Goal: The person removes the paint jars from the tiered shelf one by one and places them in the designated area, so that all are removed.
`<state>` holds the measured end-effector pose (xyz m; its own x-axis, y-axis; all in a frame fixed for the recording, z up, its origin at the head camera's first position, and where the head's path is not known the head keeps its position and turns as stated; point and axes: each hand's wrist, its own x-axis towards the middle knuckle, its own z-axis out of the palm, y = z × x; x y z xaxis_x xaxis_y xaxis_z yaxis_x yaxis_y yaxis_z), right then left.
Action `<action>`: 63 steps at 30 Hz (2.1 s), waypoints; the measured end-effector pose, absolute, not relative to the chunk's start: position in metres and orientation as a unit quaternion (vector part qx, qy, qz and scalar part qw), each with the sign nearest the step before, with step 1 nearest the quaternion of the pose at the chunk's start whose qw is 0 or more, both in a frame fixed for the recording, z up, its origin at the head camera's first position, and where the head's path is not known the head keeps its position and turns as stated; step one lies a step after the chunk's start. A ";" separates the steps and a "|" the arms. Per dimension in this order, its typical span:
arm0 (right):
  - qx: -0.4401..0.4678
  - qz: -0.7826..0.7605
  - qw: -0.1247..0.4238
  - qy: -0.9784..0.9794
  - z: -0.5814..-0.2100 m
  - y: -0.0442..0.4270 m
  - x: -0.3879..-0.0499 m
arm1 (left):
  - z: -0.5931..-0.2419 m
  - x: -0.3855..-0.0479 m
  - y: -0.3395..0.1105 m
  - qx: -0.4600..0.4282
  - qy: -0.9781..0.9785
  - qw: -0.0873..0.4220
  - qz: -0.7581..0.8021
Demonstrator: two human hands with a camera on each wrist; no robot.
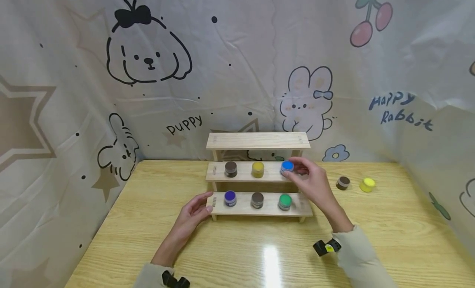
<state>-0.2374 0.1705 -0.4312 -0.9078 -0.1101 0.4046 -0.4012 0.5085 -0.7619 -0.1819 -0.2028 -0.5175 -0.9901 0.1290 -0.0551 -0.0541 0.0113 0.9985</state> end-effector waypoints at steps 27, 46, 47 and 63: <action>0.165 0.477 0.179 -0.845 -0.429 0.217 -0.194 | -0.516 -0.182 -0.202 0.030 0.710 0.067 0.701; 0.147 0.514 0.160 -0.830 -0.453 0.253 -0.188 | -0.518 -0.186 -0.200 0.040 0.706 0.067 0.704; 0.144 0.514 0.156 -0.831 -0.456 0.255 -0.188 | -0.518 -0.186 -0.200 0.040 0.706 0.066 0.704; 0.092 0.474 0.089 -0.871 -0.492 0.274 -0.200 | -0.516 -0.182 -0.202 0.043 0.705 0.064 0.705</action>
